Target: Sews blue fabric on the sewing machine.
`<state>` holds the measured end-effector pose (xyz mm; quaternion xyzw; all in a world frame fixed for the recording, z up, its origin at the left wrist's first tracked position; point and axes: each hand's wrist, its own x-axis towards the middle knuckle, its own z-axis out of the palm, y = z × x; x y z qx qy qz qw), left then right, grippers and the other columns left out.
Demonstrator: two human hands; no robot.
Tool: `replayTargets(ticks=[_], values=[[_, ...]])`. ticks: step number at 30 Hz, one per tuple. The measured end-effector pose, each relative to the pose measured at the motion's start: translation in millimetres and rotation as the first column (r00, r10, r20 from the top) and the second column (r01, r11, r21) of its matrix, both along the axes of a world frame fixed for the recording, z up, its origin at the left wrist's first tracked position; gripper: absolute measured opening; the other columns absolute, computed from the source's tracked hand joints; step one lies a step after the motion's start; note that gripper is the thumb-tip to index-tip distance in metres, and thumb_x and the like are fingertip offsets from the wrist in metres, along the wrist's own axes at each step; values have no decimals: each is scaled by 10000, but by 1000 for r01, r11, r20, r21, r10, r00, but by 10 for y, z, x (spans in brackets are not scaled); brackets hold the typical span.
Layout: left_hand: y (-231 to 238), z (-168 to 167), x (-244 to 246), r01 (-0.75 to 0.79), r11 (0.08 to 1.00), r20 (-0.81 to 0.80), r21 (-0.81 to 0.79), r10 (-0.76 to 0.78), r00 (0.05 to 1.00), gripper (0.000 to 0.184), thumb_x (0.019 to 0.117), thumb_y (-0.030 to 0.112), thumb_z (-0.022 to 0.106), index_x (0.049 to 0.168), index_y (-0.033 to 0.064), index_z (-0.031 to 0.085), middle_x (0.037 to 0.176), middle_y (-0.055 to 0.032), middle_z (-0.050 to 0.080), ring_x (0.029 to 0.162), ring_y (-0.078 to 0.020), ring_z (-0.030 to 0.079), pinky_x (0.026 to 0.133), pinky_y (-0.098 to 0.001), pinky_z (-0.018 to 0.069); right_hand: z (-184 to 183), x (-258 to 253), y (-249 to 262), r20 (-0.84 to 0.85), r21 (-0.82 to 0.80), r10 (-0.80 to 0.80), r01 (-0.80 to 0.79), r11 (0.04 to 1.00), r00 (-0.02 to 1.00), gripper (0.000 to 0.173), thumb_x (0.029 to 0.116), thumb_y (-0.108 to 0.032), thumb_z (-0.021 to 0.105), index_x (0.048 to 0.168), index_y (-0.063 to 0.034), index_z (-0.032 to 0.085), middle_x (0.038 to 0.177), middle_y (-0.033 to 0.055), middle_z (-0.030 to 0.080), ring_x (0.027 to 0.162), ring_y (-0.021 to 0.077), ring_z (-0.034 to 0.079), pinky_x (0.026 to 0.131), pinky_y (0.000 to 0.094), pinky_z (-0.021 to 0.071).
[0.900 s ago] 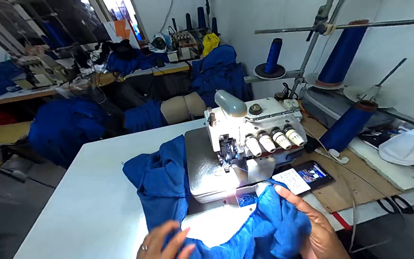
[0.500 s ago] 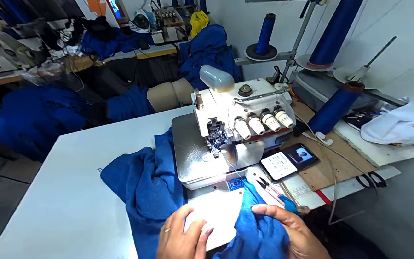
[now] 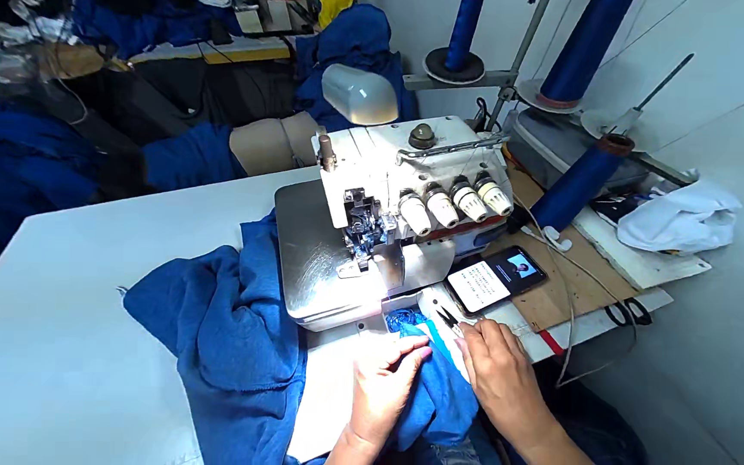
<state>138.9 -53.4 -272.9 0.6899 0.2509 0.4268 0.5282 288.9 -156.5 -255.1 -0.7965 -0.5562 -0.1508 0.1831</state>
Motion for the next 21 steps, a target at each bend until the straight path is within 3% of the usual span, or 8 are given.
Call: replayTargets(ticks=[2,4,6,8,11,13,17,21], values=[[-14,-10,12,-6,999,-17,37,7,1000,144,923,106,718,1014,42,808,1001,-46,788,964,-96,746,910,-257,607,21,18,22,-48,30,6,-4,1000,999,190,936,-56,582,978,30,747,885,186,678,825,360,693,719,457,596],[-17,-15,32,4,998,-16,59,-3,1000,154,936,99,696,1024,36,805,1013,-52,787,971,-87,743,922,-249,595,163,41,44,-238,59,29,-15,998,971,208,960,-50,534,998,34,721,873,150,702,797,287,719,711,422,614],[-12,-26,51,14,996,-18,84,-13,1000,164,941,89,678,1030,35,804,1018,-55,784,979,-79,735,932,-243,581,437,59,80,-510,1,62,-72,997,858,273,1043,-152,439,1064,-30,682,771,27,666,668,109,664,628,278,580],[-10,-45,67,11,993,-21,118,-9,1000,166,938,88,670,1019,44,808,1015,-51,781,982,-78,725,933,-241,571,690,87,149,-662,-107,67,-183,977,747,351,1072,-291,379,1119,-105,674,729,-35,586,641,60,576,617,265,509],[-16,-61,82,-12,985,-12,171,14,1000,149,931,88,669,966,48,808,955,-48,770,937,-69,711,897,-224,564,836,126,315,-617,-226,73,-266,937,783,384,1042,-456,439,1071,-164,687,757,-38,600,704,80,588,654,323,500],[-9,-55,86,-24,979,-12,200,27,1000,149,914,76,663,934,41,807,923,-54,766,914,-74,711,874,-220,566,860,120,418,-558,-247,89,-269,931,825,379,1013,-484,511,1004,-164,713,758,-30,625,707,96,607,645,331,506],[-7,-70,89,-22,976,-20,215,27,999,140,899,72,665,906,35,800,896,-54,766,893,-72,716,864,-221,568,1012,50,630,-583,-399,-1,-285,871,812,310,1034,-350,578,954,-89,727,757,35,643,746,163,626,694,393,494],[-36,-75,53,54,977,-43,208,-46,998,164,928,74,651,957,25,805,952,-63,785,946,-86,741,917,-244,581,749,6,650,-435,-250,73,-198,948,898,308,1019,-257,576,798,-76,689,667,48,602,671,207,637,607,428,511]])
